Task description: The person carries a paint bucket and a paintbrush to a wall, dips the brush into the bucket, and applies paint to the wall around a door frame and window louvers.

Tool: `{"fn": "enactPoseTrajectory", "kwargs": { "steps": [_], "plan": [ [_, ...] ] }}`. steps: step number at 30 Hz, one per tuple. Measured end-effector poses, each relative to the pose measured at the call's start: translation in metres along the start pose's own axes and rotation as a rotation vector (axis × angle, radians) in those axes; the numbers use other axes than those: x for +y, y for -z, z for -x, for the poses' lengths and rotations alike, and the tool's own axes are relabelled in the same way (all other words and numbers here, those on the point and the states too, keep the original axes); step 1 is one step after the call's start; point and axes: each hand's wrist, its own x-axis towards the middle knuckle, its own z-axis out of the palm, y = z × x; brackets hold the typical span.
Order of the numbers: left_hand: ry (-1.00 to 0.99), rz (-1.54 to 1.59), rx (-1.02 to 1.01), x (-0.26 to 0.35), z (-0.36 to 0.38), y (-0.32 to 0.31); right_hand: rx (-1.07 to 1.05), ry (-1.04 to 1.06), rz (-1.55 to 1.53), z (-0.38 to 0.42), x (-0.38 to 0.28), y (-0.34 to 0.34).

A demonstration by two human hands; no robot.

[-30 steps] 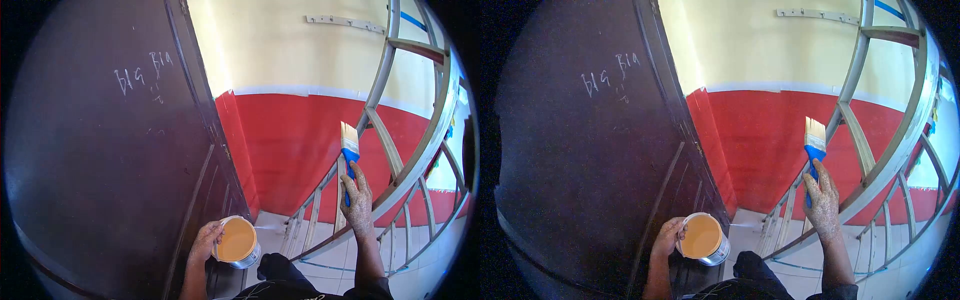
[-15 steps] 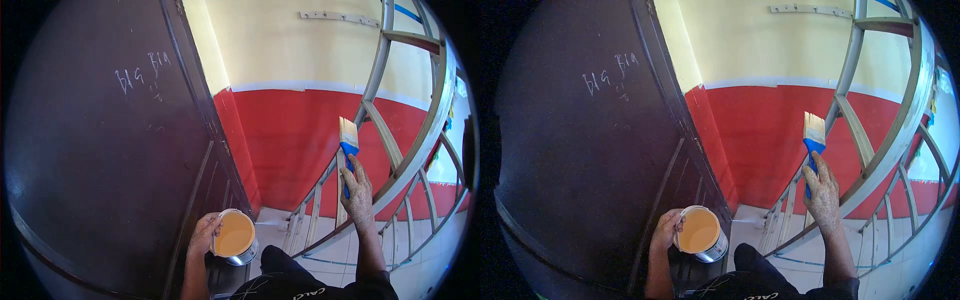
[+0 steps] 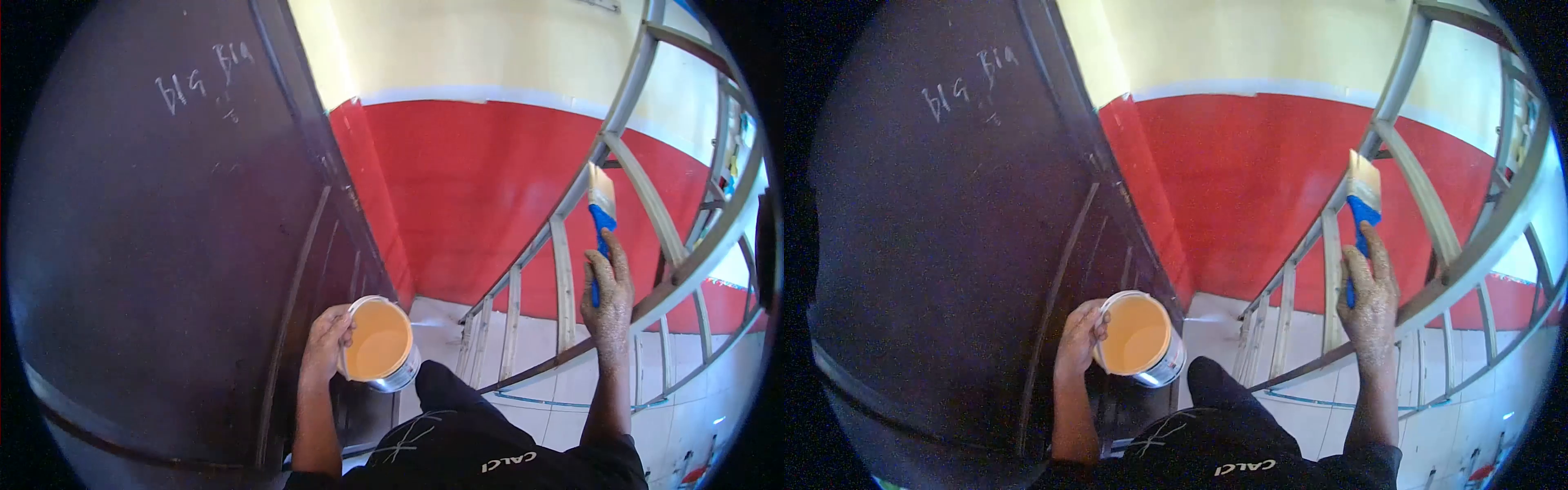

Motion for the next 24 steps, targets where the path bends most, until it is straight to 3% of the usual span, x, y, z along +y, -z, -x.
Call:
{"fn": "enactPoseTrajectory", "kwargs": {
  "steps": [7,13,24],
  "plan": [
    [0.017,0.027,-0.073,-0.012,-0.033,-0.007,0.032,0.054,0.058,0.003,-0.001,0.005],
    [0.038,-0.026,-0.131,-0.017,-0.042,-0.017,0.009,-0.020,0.032,0.000,0.003,-0.008],
    [0.062,0.028,-0.022,-0.024,-0.042,-0.015,-0.019,-0.012,0.074,0.000,0.008,-0.011]
  ]
}}
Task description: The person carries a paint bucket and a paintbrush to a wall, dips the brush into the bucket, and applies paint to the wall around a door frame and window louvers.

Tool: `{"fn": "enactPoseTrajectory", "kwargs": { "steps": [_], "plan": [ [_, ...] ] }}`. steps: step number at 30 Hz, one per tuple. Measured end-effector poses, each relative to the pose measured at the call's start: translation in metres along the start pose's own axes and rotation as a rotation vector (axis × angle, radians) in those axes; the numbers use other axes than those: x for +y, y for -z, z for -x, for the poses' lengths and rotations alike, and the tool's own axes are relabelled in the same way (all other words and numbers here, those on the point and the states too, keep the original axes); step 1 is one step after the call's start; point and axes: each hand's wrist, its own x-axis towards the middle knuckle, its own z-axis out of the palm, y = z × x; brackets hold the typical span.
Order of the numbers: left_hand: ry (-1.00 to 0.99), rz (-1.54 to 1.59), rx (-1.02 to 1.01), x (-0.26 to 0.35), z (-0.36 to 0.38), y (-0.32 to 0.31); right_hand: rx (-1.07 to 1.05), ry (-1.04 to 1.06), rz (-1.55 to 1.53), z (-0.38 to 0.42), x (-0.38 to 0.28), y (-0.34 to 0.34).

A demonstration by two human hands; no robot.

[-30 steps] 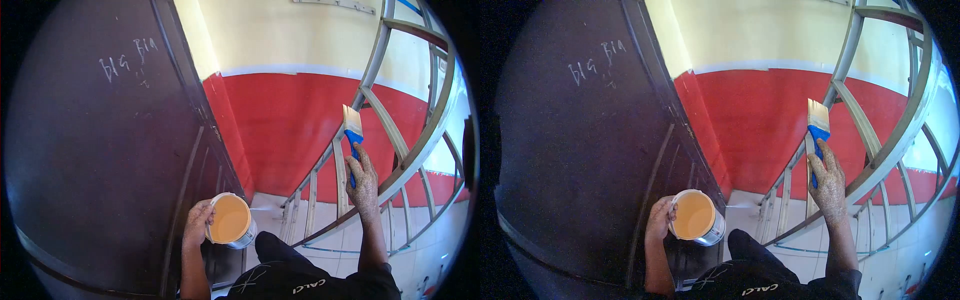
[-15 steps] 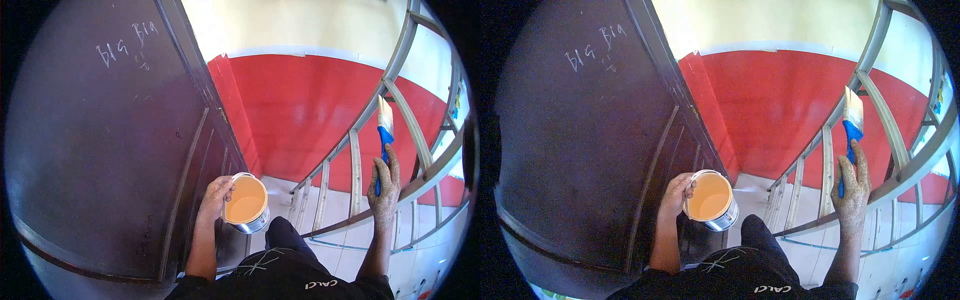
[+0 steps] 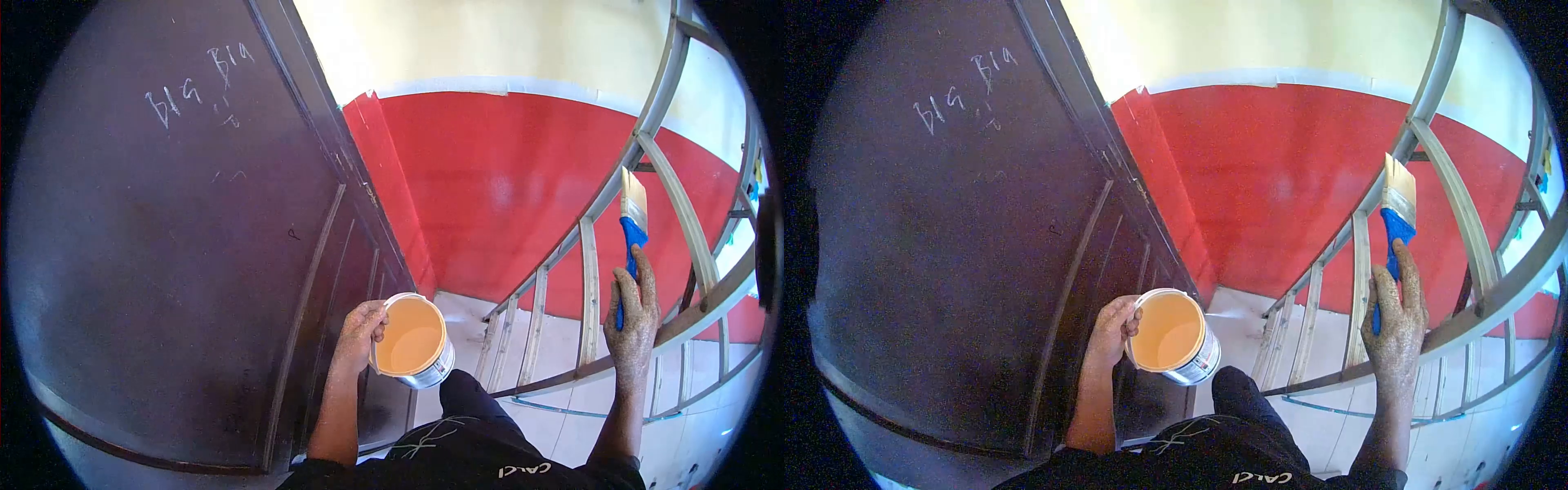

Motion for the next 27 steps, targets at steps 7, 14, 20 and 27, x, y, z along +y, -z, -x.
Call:
{"fn": "enactPoseTrajectory", "kwargs": {
  "steps": [7,14,20,27],
  "plan": [
    [0.023,-0.001,0.054,-0.001,-0.013,0.004,0.011,0.028,0.006,-0.002,0.001,0.001],
    [-0.034,-0.013,0.061,0.012,-0.029,-0.008,0.028,0.017,0.005,-0.001,0.006,-0.003],
    [-0.067,0.036,0.064,0.012,-0.052,-0.009,0.001,-0.014,0.054,0.001,0.007,-0.004],
    [-0.111,0.027,0.073,0.015,-0.058,-0.017,-0.029,-0.017,0.110,-0.001,0.005,-0.003]
  ]
}}
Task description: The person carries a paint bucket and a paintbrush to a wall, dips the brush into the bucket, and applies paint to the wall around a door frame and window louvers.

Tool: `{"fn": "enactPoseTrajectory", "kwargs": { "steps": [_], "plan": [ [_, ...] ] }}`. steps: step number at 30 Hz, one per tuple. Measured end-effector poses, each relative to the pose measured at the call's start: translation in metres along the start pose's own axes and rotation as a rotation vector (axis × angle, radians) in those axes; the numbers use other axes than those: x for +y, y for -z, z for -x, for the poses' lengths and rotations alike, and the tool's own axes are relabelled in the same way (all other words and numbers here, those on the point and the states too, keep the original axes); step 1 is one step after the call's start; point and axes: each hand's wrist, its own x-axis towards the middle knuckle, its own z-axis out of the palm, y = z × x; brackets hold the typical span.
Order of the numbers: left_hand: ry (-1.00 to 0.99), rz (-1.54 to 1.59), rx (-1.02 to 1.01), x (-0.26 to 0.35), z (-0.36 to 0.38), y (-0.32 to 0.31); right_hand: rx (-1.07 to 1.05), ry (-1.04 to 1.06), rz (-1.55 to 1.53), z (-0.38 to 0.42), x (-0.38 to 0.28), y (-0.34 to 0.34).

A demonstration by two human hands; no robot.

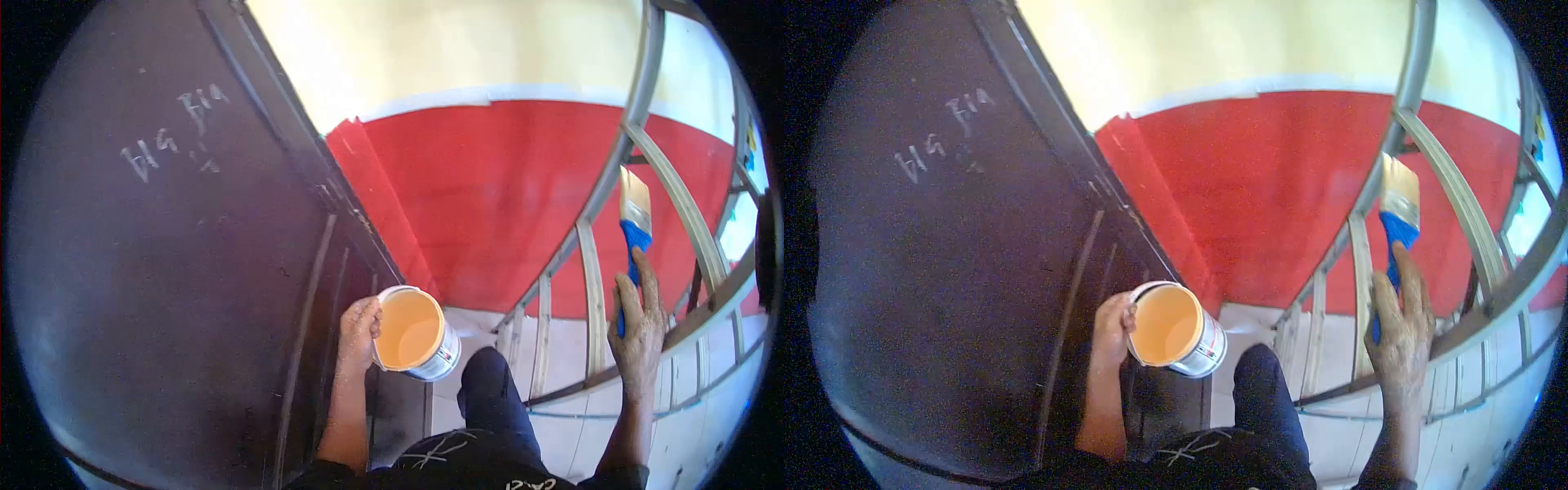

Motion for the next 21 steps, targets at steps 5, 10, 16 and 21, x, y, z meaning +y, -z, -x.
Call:
{"fn": "enactPoseTrajectory", "kwargs": {
  "steps": [5,10,16,21],
  "plan": [
    [0.000,-0.070,-0.036,0.002,0.003,0.000,0.019,0.032,-0.043,0.001,-0.001,0.004],
    [0.067,0.025,-0.010,-0.015,-0.004,0.013,0.019,-0.027,-0.078,0.004,-0.002,0.004],
    [0.030,-0.091,-0.010,-0.018,-0.018,0.007,0.346,-0.084,-0.482,-0.019,-0.028,-0.011],
    [-0.116,-0.264,-0.065,-0.006,-0.048,-0.013,0.506,-0.095,-0.915,-0.096,-0.058,-0.066]
  ]
}}
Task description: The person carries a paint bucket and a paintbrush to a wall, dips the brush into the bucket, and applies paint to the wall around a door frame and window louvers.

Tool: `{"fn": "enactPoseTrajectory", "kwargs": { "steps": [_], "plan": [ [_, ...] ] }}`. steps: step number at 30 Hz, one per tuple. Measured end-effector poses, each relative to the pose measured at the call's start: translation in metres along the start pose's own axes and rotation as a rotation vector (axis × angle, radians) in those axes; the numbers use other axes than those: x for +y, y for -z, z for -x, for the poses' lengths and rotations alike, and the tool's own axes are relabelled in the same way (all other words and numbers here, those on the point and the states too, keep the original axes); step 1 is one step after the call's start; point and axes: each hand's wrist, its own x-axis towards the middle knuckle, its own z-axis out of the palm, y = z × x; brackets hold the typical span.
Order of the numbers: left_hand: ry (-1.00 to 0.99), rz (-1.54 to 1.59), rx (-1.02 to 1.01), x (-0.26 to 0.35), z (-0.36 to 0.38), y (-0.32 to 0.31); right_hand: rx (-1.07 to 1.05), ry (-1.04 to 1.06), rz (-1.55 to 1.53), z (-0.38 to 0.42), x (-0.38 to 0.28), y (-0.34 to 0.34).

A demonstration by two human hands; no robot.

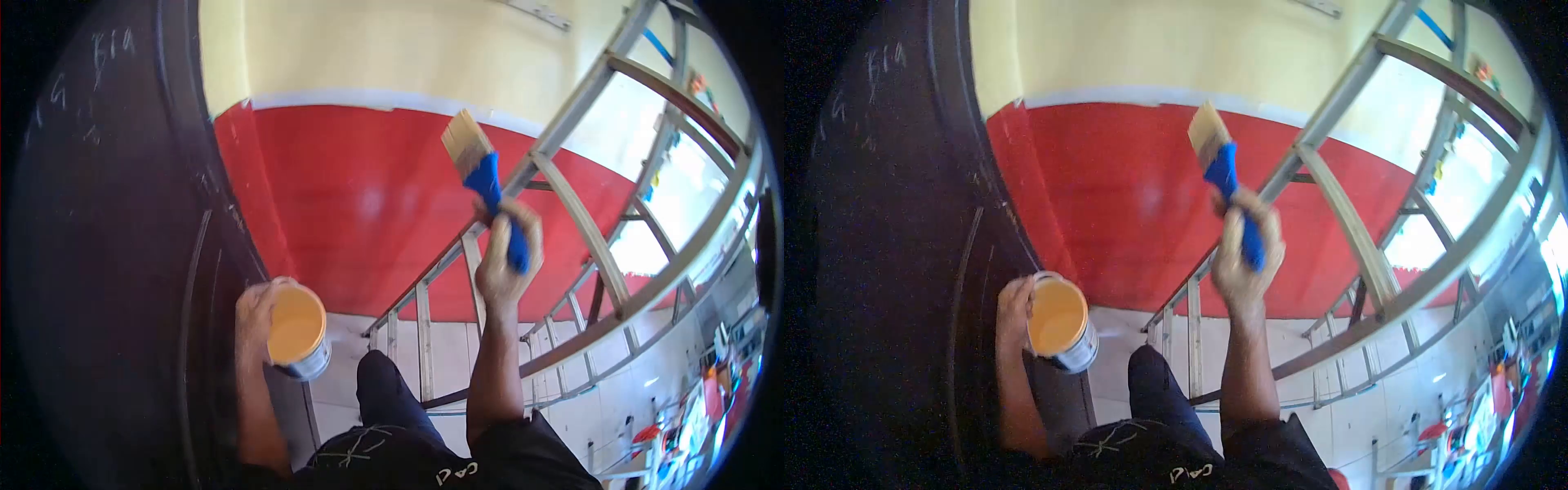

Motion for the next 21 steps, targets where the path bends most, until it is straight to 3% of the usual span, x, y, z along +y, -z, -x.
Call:
{"fn": "enactPoseTrajectory", "kwargs": {
  "steps": [2,3,4,5,7,12,17,19,21],
  "plan": [
    [0.020,0.000,0.040,0.011,-0.014,-0.007,0.075,-0.132,-0.197,-0.039,0.005,-0.020],
    [0.078,0.026,0.073,0.019,-0.020,-0.010,0.067,-0.079,-0.154,-0.055,0.022,-0.024],
    [0.030,-0.115,0.023,0.008,-0.034,0.000,0.075,-0.115,-0.107,-0.071,0.024,-0.033],
    [-0.024,-0.040,-0.025,0.016,-0.040,-0.002,0.082,-0.107,-0.087,-0.085,0.043,-0.037],
    [-0.008,-0.175,0.059,0.025,-0.058,-0.012,-0.063,-0.113,-0.231,-0.106,0.052,-0.048],
    [-0.105,-0.366,0.079,0.026,-0.116,-0.030,-0.085,-0.024,-0.167,-0.141,0.104,-0.064],
    [-0.216,-0.622,0.097,0.036,-0.176,-0.050,-0.145,-0.135,-0.124,-0.150,0.178,-0.053],
    [-0.238,-0.771,0.068,0.059,-0.195,-0.066,-0.244,-0.138,0.035,-0.148,0.188,-0.044],
    [-0.373,-0.877,0.049,0.063,-0.218,-0.066,-0.196,-0.109,0.162,-0.145,0.192,-0.044]
  ]
}}
